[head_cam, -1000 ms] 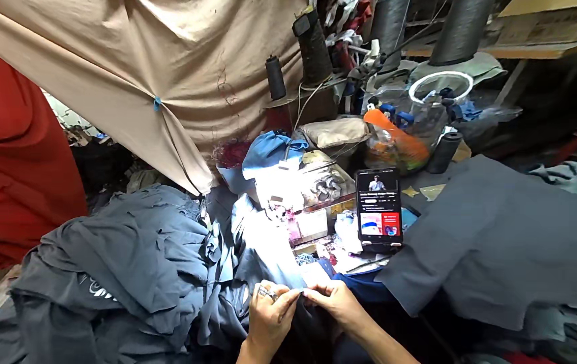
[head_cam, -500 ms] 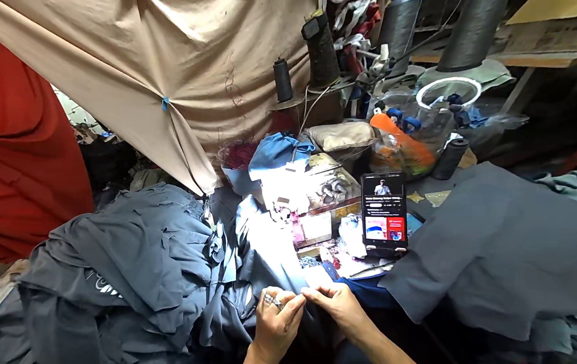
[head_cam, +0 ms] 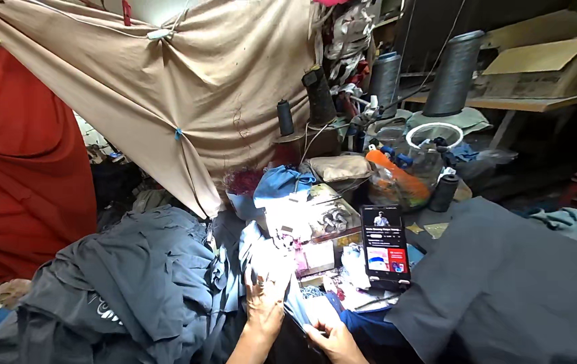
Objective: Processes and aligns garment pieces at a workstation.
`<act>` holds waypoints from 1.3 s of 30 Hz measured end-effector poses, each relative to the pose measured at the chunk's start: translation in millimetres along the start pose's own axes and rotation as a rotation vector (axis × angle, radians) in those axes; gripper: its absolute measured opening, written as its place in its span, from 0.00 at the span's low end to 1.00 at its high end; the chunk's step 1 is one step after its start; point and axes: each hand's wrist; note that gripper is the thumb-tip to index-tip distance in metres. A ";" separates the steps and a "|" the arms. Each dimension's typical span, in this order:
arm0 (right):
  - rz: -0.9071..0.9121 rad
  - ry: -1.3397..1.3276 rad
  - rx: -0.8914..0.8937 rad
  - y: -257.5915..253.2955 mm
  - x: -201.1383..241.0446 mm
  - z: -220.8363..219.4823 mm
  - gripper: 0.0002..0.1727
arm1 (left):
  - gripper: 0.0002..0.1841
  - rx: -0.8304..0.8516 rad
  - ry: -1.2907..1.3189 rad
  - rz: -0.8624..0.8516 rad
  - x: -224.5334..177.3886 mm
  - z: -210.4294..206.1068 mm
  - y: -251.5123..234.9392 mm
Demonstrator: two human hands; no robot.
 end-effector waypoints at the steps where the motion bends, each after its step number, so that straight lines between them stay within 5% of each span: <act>1: 0.003 0.023 -0.005 1.5 2.1 0.9 0.09 | 0.29 0.033 0.019 0.002 -0.5 1.7 -0.2; 5: 0.064 0.024 -0.040 -7.6 7.5 2.7 0.08 | 0.28 0.024 0.037 0.001 -0.5 -1.9 -6.7; 12: 0.070 0.009 -0.049 -56.6 26.9 2.1 0.06 | 0.34 0.388 0.123 -0.031 12.7 19.3 -20.1; 15: 0.079 0.026 -0.041 -57.2 31.2 -0.9 0.06 | 0.34 0.243 0.202 -0.106 23.3 17.7 -16.2; 18: 0.092 0.039 -0.032 -56.0 33.0 -1.3 0.07 | 0.32 0.285 0.274 -0.154 31.4 20.7 -16.9; 24: 0.035 0.128 -0.092 -100.8 42.8 -4.6 0.12 | 0.19 -0.064 0.266 -0.215 36.4 -0.2 -32.1; 32: -0.077 -0.052 -0.129 -117.5 48.2 -12.3 0.07 | 0.19 0.116 0.333 -0.170 40.5 -7.0 -47.8; 36: -0.089 -0.004 -0.138 -116.8 48.7 -12.4 0.09 | 0.21 0.379 0.344 -0.054 40.1 -1.5 -58.0; 39: -0.079 -0.037 -0.139 -119.6 41.8 -11.8 0.08 | 0.23 0.335 0.451 0.042 42.5 -22.5 -63.5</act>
Point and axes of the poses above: each hand's wrist, its own y-axis away from the middle knuckle, its own z-axis out of the back of the hand, x = y × z, and after that the axes turned 4 degrees about -y, right-handed
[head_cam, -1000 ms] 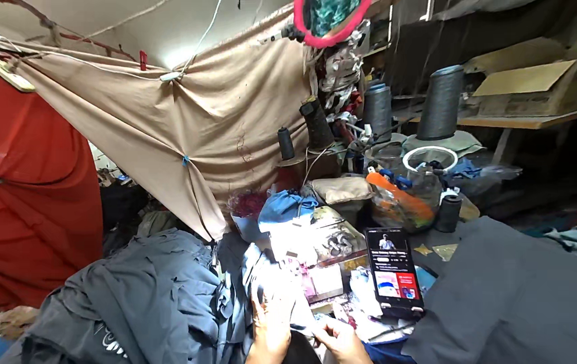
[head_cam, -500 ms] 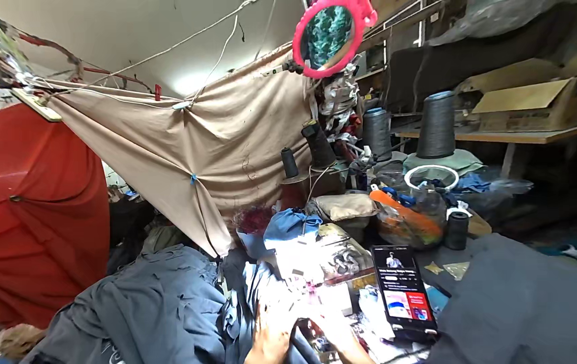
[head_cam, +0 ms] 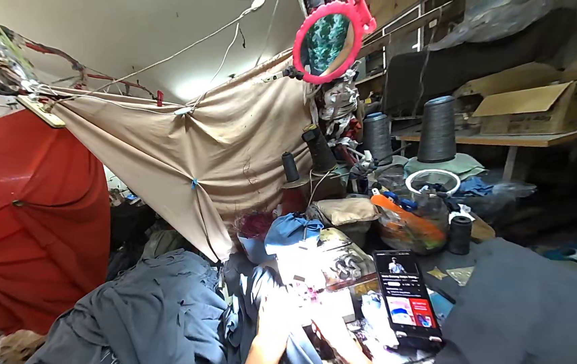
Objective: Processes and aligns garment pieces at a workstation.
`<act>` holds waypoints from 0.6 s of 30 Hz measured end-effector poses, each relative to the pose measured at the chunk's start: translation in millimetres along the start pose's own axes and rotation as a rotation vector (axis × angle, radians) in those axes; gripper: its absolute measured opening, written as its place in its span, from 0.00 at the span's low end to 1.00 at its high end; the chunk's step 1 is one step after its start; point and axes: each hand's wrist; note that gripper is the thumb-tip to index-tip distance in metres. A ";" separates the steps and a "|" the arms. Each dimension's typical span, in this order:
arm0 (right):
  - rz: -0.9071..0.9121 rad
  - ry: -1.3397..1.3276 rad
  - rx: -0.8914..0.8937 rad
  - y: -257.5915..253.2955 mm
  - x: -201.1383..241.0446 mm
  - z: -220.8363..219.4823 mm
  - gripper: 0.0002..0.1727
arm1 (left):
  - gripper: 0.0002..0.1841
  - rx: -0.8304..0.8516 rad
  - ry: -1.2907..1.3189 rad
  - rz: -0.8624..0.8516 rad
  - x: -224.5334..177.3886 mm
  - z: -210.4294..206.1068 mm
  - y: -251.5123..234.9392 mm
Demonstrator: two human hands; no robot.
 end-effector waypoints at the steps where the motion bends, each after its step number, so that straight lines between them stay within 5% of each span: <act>1: -0.005 -0.006 0.005 0.5 0.4 0.3 0.08 | 0.24 -0.015 -0.016 0.008 -3.0 -0.2 0.1; 3: -0.022 -0.027 0.017 2.9 2.2 0.5 0.08 | 0.24 0.164 -0.028 0.143 -28.3 25.6 5.0; 6: 0.033 0.054 -0.012 3.1 -0.8 1.1 0.07 | 0.23 0.200 -0.092 0.192 -37.0 31.8 13.5; 8: 0.115 0.287 -0.042 7.9 -0.5 5.5 0.18 | 0.23 0.215 -0.148 0.179 -38.4 33.2 24.5; 12: 0.446 0.507 -0.041 14.7 -8.0 9.6 0.18 | 0.20 0.056 -0.103 0.054 -48.3 37.6 62.5; 15: 0.494 0.511 0.213 28.5 -6.6 22.9 0.16 | 0.21 0.076 -0.028 0.044 -67.5 46.5 81.5; 18: 0.528 0.599 0.093 29.9 -9.4 30.8 0.14 | 0.14 0.028 0.028 0.063 -68.3 35.1 81.3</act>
Point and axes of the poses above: each hand's wrist, its own y-axis away from the middle knuckle, its own z-axis out of the back of the hand, x = y × z, and after that the axes turned 4 degrees about -y, right-handed
